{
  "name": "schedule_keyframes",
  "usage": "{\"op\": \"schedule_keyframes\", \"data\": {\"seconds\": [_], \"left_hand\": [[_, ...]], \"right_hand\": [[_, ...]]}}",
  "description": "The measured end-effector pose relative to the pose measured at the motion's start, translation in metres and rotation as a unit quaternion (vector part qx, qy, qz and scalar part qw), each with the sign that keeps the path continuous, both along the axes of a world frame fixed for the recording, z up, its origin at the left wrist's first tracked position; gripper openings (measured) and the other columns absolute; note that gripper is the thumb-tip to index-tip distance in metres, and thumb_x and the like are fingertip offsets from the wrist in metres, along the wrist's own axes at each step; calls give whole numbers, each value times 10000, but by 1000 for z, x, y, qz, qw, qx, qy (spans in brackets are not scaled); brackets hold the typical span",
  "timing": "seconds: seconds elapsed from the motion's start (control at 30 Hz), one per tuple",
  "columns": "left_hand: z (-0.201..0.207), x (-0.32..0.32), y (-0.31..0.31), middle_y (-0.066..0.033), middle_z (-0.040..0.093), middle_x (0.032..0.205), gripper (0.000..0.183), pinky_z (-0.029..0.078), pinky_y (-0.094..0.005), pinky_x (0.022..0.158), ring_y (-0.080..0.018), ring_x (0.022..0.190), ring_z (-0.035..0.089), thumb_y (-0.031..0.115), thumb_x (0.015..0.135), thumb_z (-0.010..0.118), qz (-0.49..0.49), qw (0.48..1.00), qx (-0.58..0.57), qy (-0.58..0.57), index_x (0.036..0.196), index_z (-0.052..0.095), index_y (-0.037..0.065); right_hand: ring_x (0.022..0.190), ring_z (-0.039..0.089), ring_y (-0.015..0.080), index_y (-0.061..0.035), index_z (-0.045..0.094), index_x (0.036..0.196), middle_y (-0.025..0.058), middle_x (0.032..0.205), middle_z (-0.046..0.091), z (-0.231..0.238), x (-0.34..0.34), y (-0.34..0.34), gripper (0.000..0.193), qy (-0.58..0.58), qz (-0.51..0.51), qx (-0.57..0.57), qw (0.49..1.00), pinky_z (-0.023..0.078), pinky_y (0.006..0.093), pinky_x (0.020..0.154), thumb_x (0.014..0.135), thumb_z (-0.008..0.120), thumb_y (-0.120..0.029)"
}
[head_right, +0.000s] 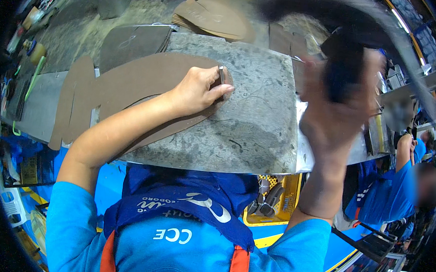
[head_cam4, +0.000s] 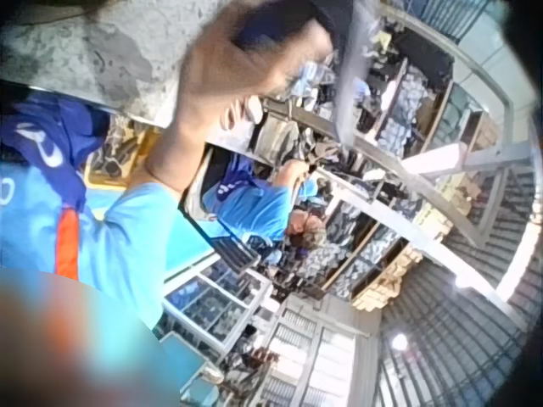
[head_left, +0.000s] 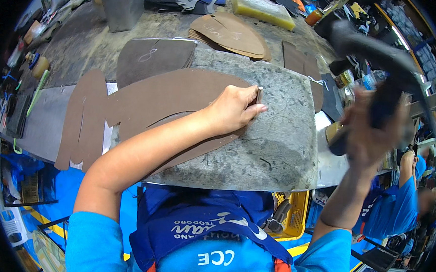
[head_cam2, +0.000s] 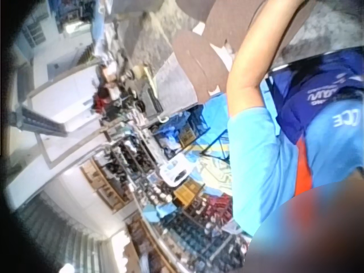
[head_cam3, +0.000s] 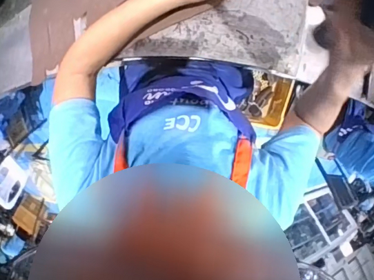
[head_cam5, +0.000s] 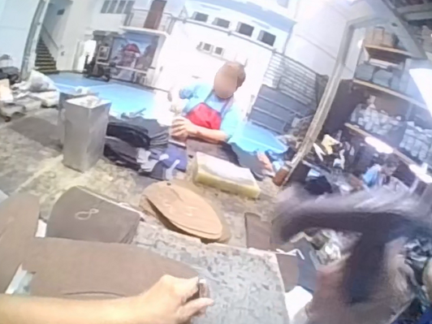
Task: The person retrieves a stack of brown shoe sole pieces from a crate, unties them, and places them on a workbench. They then use a metal punch and hammer to mark several sole pieces with a curved line, stacking the marked pieces aside.
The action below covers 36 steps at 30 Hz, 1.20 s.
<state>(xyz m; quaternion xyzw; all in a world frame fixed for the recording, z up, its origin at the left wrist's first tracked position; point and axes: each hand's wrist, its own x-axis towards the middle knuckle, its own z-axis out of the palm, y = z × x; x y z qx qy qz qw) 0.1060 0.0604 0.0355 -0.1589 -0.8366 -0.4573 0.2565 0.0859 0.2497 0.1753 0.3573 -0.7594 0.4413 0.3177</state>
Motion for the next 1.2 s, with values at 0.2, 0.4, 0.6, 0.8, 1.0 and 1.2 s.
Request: {"op": "schedule_keyframes", "data": {"seconds": [0.2,0.4,0.6,0.8,1.0,1.2], "left_hand": [[2,6,3,-189,524,546,321,428,-412,495,-351,509,539,168,792,624,18,991,-132,-13,559,518,-25],[12,12,5,-150,569,758,77,455,-349,623,-294,701,581,-11,767,565,-29,997,-49,-44,831,524,0],[15,14,0,-128,584,797,115,461,-295,632,-211,708,588,-50,759,560,-94,991,-31,-91,858,517,-11],[12,10,0,-99,579,671,56,450,-271,582,-146,607,566,-42,754,582,-46,996,-21,-80,788,543,-18],[9,6,0,-80,563,667,59,435,-257,567,-116,599,532,-46,766,576,-41,995,-71,-50,777,526,-17],[3,1,0,-29,534,685,62,436,-234,566,-83,631,505,-51,784,545,-22,994,-33,-99,817,514,-7]], "right_hand": [[761,609,348,-46,469,1067,189,845,600,-41,-11,-4,369,-71,112,262,956,482,382,634,731,621,-55],[686,576,382,-35,413,1013,197,682,572,-49,-14,12,368,-92,47,265,959,446,441,577,738,630,-144],[707,573,412,-21,400,999,230,703,581,-75,-23,12,374,-154,9,300,941,452,488,611,746,615,-192],[793,584,407,-3,425,1012,236,825,600,-97,-18,6,382,-179,6,327,928,476,473,672,727,616,-171],[817,579,399,-18,426,974,211,827,605,-101,-23,5,369,-145,12,302,942,468,477,683,727,635,-195],[880,590,346,-20,485,989,171,900,618,-106,-29,1,397,-184,-8,289,939,474,438,742,700,669,-222]]}}
